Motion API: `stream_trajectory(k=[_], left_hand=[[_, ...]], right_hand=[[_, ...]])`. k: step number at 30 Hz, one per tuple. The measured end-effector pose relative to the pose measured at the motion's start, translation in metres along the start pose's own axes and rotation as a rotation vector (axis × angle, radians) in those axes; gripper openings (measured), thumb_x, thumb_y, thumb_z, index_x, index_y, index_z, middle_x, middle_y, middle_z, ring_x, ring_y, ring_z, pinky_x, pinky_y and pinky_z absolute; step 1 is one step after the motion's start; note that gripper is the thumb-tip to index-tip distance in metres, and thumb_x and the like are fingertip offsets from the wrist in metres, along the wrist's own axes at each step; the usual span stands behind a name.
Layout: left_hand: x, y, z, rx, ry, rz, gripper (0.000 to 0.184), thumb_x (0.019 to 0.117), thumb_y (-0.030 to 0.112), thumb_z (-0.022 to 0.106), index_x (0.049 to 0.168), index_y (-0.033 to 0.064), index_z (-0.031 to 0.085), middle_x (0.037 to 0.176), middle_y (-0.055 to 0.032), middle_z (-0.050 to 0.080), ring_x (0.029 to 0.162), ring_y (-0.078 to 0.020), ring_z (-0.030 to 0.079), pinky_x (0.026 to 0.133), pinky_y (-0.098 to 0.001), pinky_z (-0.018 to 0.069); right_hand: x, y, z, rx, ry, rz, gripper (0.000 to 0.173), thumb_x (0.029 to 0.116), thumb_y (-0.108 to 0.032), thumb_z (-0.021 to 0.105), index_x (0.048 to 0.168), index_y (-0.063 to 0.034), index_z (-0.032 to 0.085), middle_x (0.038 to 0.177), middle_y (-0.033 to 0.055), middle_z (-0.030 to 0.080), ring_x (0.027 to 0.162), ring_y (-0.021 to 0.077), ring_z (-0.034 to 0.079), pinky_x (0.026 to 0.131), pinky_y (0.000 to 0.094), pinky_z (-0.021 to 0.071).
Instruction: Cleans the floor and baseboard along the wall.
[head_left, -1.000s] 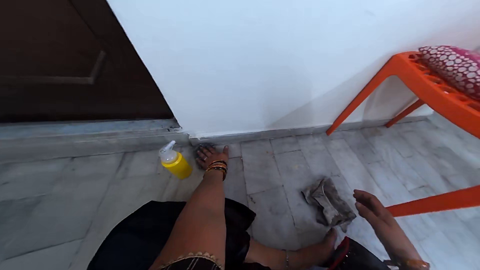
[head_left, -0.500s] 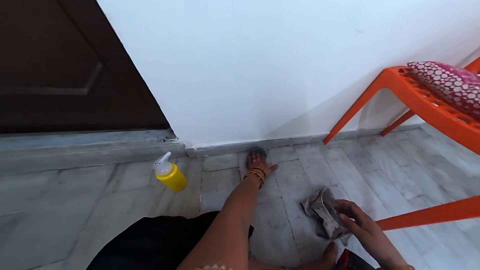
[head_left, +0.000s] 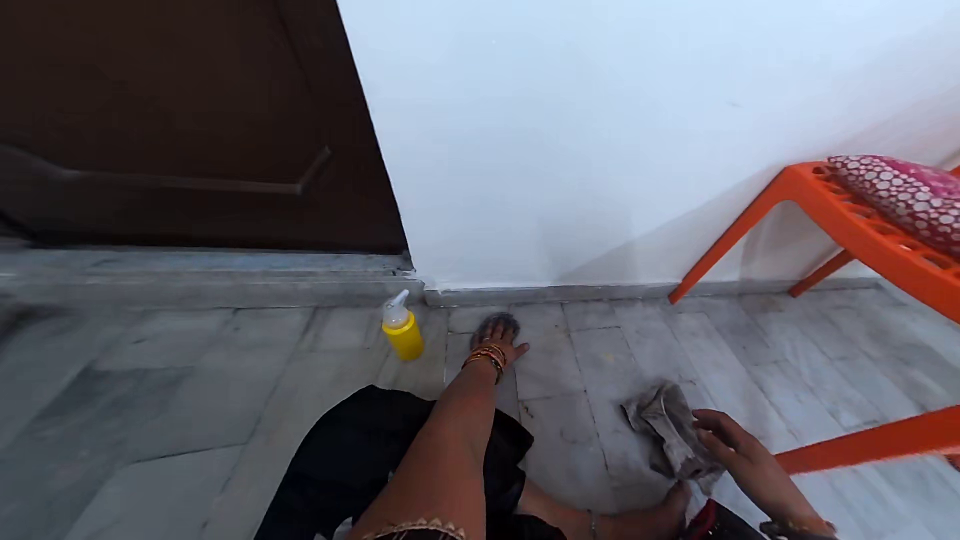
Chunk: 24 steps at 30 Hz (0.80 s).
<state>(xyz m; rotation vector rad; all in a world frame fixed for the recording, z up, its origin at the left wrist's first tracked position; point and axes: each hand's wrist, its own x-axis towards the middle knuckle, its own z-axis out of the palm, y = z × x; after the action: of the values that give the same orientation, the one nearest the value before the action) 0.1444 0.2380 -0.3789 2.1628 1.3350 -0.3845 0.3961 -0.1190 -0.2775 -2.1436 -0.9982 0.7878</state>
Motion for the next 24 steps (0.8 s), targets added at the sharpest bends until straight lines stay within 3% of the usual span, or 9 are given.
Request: stream_trajectory(k=[4,7,8,11,13,17,24], left_hand=[[0.000,-0.013,-0.008,-0.078,0.042,-0.130,0.085,0.1025,0.066,0.043,0.164,0.0094,0.026,0.172,-0.0206,0.010,0.159,-0.0432,0.007,0.125,-0.0663,0.0122],[-0.004,-0.011,-0.005,-0.068,0.239,-0.175,0.076,0.1014,0.057,0.053,0.154,0.0031,0.044,0.166,-0.0221,0.030,0.157,-0.0415,0.019,0.124,-0.0648,0.0173],[-0.003,-0.010,-0.002,-0.057,0.281,-0.174,0.077,0.1014,0.055,0.054,0.154,0.0010,0.043,0.166,-0.0227,0.029,0.157,-0.0404,0.018,0.125,-0.0621,0.0162],[0.007,-0.011,0.011,-0.065,0.230,-0.198,0.094,0.1016,0.063,0.048,0.163,-0.0006,0.017,0.172,-0.0233,0.004,0.160,-0.0387,0.001,0.128,-0.0572,0.0045],[0.012,-0.015,0.016,-0.119,0.254,-0.264,0.100,0.0998,0.068,0.046,0.164,-0.0006,0.012,0.172,-0.0245,0.001,0.160,-0.0394,0.000,0.128,-0.0567,0.0041],[0.019,-0.026,-0.001,-0.270,0.317,-0.407,0.107,0.0977,0.073,0.044,0.161,-0.0077,0.013,0.170,-0.0304,0.002,0.159,-0.0433,0.000,0.127,-0.0602,0.0041],[0.044,-0.051,-0.028,-0.323,0.377,-0.535,0.107,0.0968,0.076,0.041,0.159,-0.0091,0.022,0.168,-0.0328,0.006,0.159,-0.0447,0.002,0.126,-0.0627,0.0009]], right_hand=[[-0.009,0.001,0.003,-0.050,-0.027,-0.020,0.042,0.1011,-0.022,0.059,0.138,-0.0020,0.058,0.125,0.0159,0.068,0.109,0.0236,0.069,0.097,0.0416,0.0547],[-0.017,0.002,0.004,-0.089,-0.041,-0.046,0.041,0.1008,-0.022,0.060,0.136,-0.0008,0.060,0.123,0.0163,0.069,0.107,0.0235,0.070,0.096,0.0410,0.0559],[-0.018,0.002,0.003,-0.088,-0.046,-0.045,0.040,0.1007,-0.022,0.060,0.135,-0.0013,0.060,0.122,0.0155,0.069,0.106,0.0226,0.070,0.095,0.0405,0.0563],[-0.015,0.005,0.001,-0.075,-0.033,-0.025,0.040,0.0999,-0.023,0.061,0.135,-0.0032,0.061,0.127,0.0153,0.067,0.106,0.0222,0.070,0.094,0.0402,0.0574],[-0.010,0.006,0.001,-0.071,-0.031,-0.001,0.040,0.1004,-0.021,0.061,0.136,-0.0027,0.061,0.133,0.0181,0.063,0.110,0.0257,0.069,0.096,0.0425,0.0572],[-0.004,0.010,-0.001,-0.073,-0.054,-0.001,0.043,0.0996,-0.023,0.062,0.138,-0.0019,0.060,0.135,0.0197,0.061,0.112,0.0261,0.068,0.096,0.0420,0.0570],[-0.001,0.010,-0.007,-0.027,-0.111,0.001,0.044,0.1009,-0.021,0.060,0.139,0.0003,0.058,0.133,0.0184,0.064,0.113,0.0228,0.067,0.098,0.0393,0.0560]])
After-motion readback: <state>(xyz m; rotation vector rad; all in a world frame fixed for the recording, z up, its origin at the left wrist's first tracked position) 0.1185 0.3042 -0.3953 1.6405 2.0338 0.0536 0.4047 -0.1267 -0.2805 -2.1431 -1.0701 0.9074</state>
